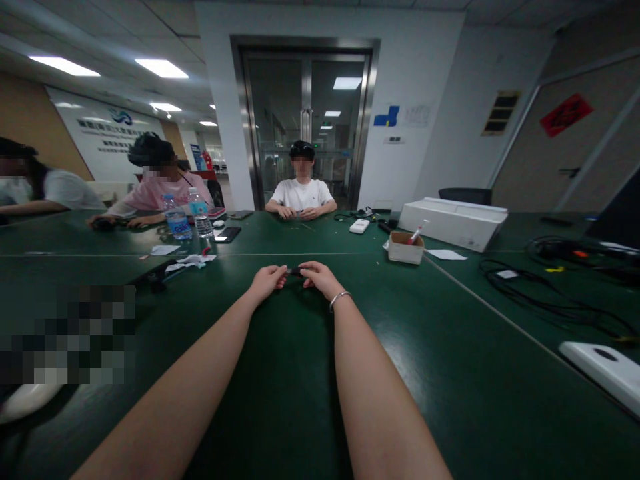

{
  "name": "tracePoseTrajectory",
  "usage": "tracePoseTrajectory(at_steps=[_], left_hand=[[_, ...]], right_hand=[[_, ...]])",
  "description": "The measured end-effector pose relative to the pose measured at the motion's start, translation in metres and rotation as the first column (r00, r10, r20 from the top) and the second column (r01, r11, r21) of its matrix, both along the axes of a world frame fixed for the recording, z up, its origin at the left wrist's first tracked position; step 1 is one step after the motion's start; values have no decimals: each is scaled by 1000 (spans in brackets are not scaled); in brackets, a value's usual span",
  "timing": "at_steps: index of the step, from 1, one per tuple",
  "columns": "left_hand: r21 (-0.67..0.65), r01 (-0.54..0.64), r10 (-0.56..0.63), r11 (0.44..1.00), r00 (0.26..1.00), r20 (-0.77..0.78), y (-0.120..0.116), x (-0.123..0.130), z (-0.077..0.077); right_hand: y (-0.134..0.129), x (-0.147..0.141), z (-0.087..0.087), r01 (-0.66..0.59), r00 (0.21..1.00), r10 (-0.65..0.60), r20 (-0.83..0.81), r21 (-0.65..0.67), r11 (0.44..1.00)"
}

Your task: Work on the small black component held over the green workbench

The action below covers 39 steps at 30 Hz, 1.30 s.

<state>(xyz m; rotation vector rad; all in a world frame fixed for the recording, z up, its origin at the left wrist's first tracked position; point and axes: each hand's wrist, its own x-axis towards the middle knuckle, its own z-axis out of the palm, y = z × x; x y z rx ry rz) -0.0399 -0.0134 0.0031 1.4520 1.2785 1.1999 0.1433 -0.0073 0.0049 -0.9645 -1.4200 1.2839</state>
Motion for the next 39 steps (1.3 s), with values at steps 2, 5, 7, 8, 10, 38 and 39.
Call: tracePoseTrajectory(at_steps=[2,5,7,8,10,38,39], left_hand=[[1,-2,2,1000,1000,-14,0,0,0],[8,-2,2,1000,1000,-26,-1,1,1],[8,0,0,1000,1000,-28,-2,1,2],[7,1,-1,1000,1000,-31,-2,1,2],[4,5,-5,1000,999,-40,-2,1,1],[22,54,-50,998,988,-148,-1,-3,-2],[21,54,-50,998,986,-157,-1,-3,-1]], right_hand=[[1,0,-1,1,1000,-1,8,3,1000],[2,0,-2,2,1000,-3,12,11,1000],[1,1,-2,2,1000,-2,12,11,1000],[1,1,-2,1,1000,-1,11,10,1000],[1,1,-1,-2,1000,2,7,8,1000],[1,2,-2,-29,999,28,22,13,1000],[1,2,-2,-30,999,30,22,14,999]])
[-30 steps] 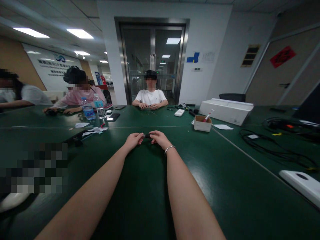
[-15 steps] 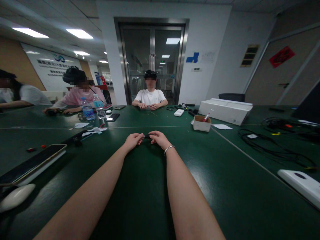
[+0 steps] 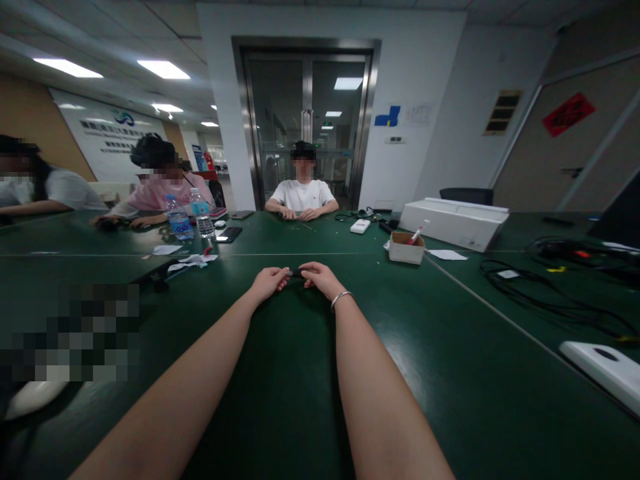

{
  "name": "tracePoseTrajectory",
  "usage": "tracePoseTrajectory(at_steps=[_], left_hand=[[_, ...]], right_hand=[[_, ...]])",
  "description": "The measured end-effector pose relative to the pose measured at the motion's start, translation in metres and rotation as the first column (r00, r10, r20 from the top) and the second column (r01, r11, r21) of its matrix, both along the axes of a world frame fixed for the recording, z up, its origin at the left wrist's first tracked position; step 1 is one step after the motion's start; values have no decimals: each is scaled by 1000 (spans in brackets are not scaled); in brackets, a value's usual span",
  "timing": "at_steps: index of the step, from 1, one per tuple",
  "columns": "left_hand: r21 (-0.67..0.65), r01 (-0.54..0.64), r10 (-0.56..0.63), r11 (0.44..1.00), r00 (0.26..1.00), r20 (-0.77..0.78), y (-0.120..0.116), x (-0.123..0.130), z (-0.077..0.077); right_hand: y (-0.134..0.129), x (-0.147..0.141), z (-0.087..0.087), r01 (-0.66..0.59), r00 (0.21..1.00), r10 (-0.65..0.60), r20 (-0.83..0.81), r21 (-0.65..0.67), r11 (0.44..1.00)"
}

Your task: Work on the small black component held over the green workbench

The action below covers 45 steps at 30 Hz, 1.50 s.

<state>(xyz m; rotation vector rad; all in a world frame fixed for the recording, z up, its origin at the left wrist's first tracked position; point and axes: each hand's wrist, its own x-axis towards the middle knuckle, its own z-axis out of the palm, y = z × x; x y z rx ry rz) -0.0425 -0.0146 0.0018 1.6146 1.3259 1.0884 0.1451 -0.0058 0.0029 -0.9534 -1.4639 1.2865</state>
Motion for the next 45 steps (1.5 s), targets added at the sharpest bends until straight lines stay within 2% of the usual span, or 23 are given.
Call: tracePoseTrajectory(at_steps=[8,20,27,36,45], left_hand=[[-8,17,-18,1000,1000,-23,-4,2,4],[-2,7,-7,1000,997,-80,3,-2,-3],[-14,6,-8,1000,996,-92,-1,-1,1],[19,-18,22,1000,972,-233,-4,0,4],[16,-37,40,999,968,-249,-8,0,9]], right_hand=[[-1,0,0,-6,1000,5,8,18,1000],[-2,-1,1,-9,1000,9,22,8,1000],[-2,0,1,-22,1000,22,15,8,1000],[-2,1,1,-30,999,30,-17,-10,1000],[-5,1,2,-58,998,58,3,15,998]])
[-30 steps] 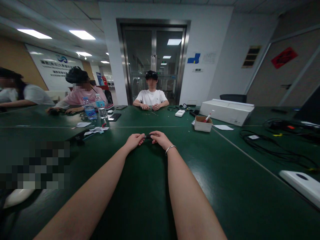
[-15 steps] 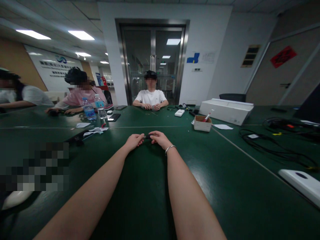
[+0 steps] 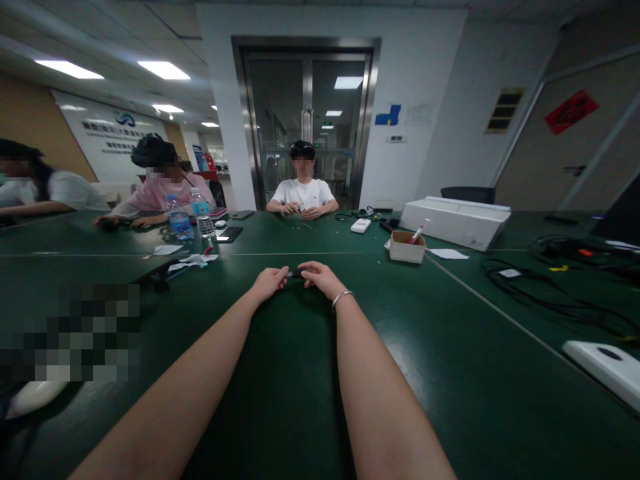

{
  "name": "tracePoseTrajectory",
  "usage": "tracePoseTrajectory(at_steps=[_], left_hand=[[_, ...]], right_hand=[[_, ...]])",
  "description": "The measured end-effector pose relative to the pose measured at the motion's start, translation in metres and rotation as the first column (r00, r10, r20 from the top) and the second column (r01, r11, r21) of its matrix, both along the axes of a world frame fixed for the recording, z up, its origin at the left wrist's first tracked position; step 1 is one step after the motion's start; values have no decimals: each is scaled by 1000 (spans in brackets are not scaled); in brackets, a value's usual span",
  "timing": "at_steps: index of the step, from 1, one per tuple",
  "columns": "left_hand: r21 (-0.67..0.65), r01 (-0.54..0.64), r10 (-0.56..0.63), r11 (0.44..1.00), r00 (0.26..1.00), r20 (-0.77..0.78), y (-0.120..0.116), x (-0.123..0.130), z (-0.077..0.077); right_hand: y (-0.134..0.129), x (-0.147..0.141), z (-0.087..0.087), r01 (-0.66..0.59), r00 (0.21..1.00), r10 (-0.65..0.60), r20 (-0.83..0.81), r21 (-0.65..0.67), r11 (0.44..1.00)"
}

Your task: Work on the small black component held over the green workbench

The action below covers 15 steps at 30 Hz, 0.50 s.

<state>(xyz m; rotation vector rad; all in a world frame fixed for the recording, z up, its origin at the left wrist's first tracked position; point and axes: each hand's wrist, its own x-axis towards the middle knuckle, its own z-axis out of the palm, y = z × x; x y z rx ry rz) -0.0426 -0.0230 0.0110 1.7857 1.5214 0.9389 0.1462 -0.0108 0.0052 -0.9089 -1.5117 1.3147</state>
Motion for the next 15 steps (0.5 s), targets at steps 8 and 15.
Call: tracePoseTrajectory(at_steps=[8,15], left_hand=[[-6,-9,9,1000,1000,-5,-1,1,3],[-6,-18,18,1000,1000,-2,-1,1,4]], right_hand=[[-4,-1,3,-13,1000,13,-3,12,1000],[-4,-1,3,-40,999,40,-25,17,999]])
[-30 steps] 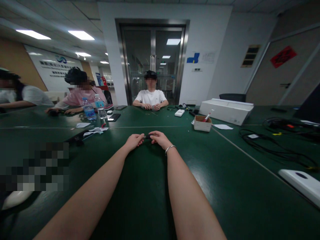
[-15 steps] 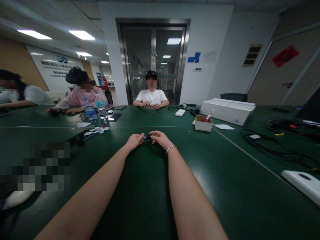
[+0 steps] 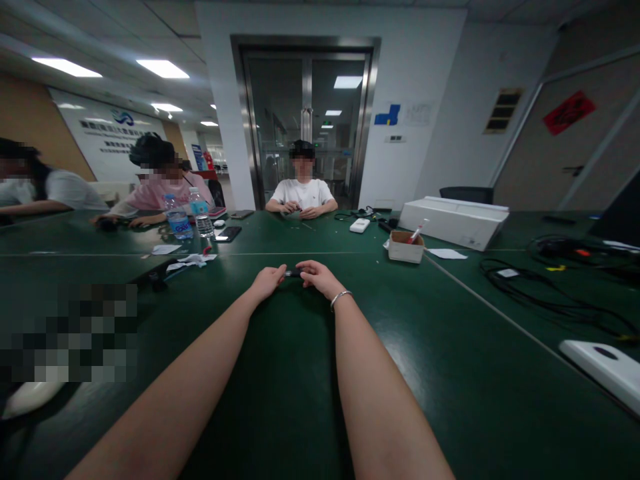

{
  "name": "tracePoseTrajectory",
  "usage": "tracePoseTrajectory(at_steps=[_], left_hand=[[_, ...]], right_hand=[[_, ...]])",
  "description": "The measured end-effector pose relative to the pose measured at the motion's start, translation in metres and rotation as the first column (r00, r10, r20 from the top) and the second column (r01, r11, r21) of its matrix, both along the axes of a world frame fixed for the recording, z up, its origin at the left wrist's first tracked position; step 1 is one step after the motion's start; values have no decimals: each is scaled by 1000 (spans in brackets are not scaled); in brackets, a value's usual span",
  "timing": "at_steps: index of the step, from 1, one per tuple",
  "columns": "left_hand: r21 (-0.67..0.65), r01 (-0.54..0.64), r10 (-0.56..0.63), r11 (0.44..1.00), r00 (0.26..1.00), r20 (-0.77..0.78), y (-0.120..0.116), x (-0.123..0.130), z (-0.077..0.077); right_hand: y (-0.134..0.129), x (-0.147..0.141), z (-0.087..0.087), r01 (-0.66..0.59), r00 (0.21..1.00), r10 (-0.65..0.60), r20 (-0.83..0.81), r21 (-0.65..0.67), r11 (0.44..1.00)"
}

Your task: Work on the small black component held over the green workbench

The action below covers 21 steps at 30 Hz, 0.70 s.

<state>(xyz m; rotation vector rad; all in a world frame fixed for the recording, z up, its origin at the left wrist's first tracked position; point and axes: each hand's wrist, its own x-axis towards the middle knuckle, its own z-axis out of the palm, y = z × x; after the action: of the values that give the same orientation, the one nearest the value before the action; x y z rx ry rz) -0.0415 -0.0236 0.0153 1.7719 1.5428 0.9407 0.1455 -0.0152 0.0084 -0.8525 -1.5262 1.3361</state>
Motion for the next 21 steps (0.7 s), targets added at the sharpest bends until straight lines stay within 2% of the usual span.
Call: tracePoseTrajectory(at_steps=[7,14,21], left_hand=[[31,-27,26,999,1000,18,3,0,-5],[-7,78,-75,997,974,214,4,0,-11],[23,123,-125,992,943,309,2,1,-10]], right_hand=[[3,0,-2,31,999,-31,14,-3,1000],[7,-1,-5,89,996,-88,16,-32,996],[6,-1,-5,98,995,-99,-20,-64,993]])
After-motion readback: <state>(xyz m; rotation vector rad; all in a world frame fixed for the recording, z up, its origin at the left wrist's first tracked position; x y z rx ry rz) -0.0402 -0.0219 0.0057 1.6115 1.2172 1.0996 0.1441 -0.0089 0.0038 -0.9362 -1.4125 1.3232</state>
